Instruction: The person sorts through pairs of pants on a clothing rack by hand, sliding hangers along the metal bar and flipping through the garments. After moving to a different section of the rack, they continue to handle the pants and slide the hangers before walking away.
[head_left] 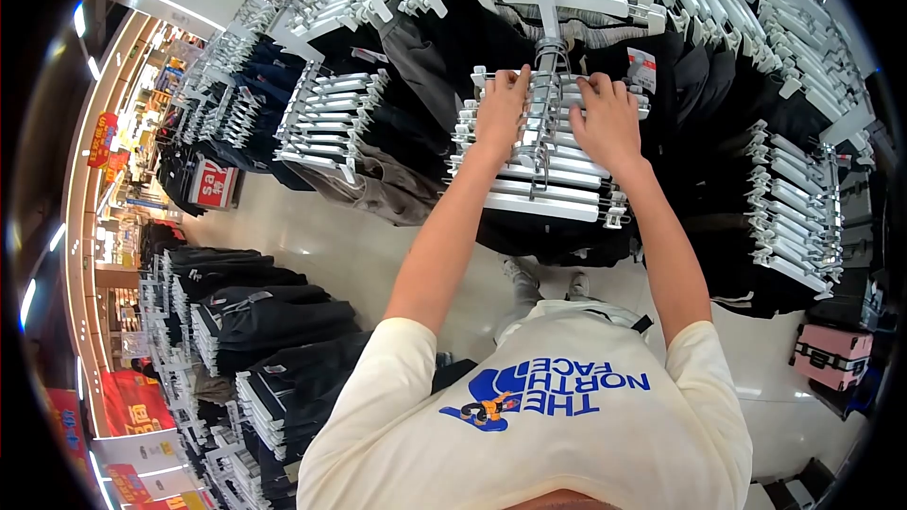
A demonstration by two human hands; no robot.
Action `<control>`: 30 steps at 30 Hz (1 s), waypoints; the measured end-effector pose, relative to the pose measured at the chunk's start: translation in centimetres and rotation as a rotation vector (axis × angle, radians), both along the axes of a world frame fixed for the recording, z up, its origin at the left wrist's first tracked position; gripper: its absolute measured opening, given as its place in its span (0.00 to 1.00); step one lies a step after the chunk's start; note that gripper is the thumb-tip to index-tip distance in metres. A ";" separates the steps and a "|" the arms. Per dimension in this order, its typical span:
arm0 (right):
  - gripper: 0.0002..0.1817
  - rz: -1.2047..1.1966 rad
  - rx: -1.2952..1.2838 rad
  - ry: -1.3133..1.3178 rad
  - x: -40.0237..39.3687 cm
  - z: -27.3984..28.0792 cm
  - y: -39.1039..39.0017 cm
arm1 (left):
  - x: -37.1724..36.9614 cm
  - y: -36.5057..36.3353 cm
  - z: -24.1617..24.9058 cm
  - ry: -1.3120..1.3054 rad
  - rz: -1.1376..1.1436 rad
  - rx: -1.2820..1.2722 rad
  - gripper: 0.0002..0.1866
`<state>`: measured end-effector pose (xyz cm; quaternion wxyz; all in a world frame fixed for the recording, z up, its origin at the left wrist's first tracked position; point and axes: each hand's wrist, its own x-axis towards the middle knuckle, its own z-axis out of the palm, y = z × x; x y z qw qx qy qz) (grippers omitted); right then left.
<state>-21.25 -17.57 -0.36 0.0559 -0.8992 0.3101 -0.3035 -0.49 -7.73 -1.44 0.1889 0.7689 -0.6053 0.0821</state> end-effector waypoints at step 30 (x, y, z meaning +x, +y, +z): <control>0.26 -0.001 0.046 -0.060 0.4 -0.6 -0.2 | 0.5 -0.3 -0.3 0.038 0.035 -0.019 0.50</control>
